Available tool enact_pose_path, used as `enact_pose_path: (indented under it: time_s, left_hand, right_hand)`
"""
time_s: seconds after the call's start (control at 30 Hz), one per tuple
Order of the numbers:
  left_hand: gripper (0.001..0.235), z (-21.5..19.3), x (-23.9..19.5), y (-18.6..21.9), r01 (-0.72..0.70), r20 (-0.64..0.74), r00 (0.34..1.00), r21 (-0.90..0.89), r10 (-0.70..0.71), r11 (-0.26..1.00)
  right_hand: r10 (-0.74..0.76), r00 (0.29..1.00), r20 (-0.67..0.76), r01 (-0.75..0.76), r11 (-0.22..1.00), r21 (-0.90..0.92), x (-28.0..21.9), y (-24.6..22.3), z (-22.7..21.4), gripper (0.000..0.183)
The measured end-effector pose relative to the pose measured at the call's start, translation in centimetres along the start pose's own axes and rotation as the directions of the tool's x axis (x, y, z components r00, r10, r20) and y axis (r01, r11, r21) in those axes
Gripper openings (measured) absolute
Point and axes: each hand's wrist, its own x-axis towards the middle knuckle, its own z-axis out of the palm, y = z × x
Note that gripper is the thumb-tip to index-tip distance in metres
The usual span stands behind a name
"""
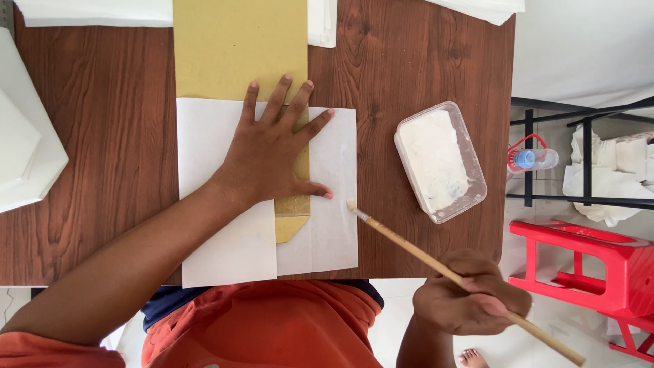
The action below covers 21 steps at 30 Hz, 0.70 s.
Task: Manually assembling a paper bag by folding paper around a template and applying glue to the seams with a brush.
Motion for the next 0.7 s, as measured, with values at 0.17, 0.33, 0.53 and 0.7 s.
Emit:
enact_pose_path:
  time_s: [0.17,0.33,0.53,0.7]
  left_hand:
    - [0.129,0.2,0.1,-0.1,0.001,-0.023,1.000,0.025,0.000,1.000]
    - [0.130,0.2,0.0,-0.1,0.007,0.006,1.000,0.017,-0.007,1.000]
    - [0.129,-0.1,-0.1,-0.2,0.004,-0.019,1.000,0.016,-0.004,1.000]
    - [0.128,-0.3,-0.1,0.0,-0.005,0.003,1.000,-0.025,0.005,1.000]
  right_hand:
    - [0.002,0.992,0.125,-0.008,0.999,0.046,0.8,-1.0,-1.4,0.046]
    - [-0.106,0.994,0.006,0.106,0.994,0.014,0.2,0.0,-0.4,0.040]
    - [-0.024,0.979,0.204,0.033,0.999,-0.043,0.8,-2.3,-0.1,0.046]
    - [-0.111,0.991,-0.069,0.099,0.981,-0.168,0.2,-2.0,-0.7,0.040]
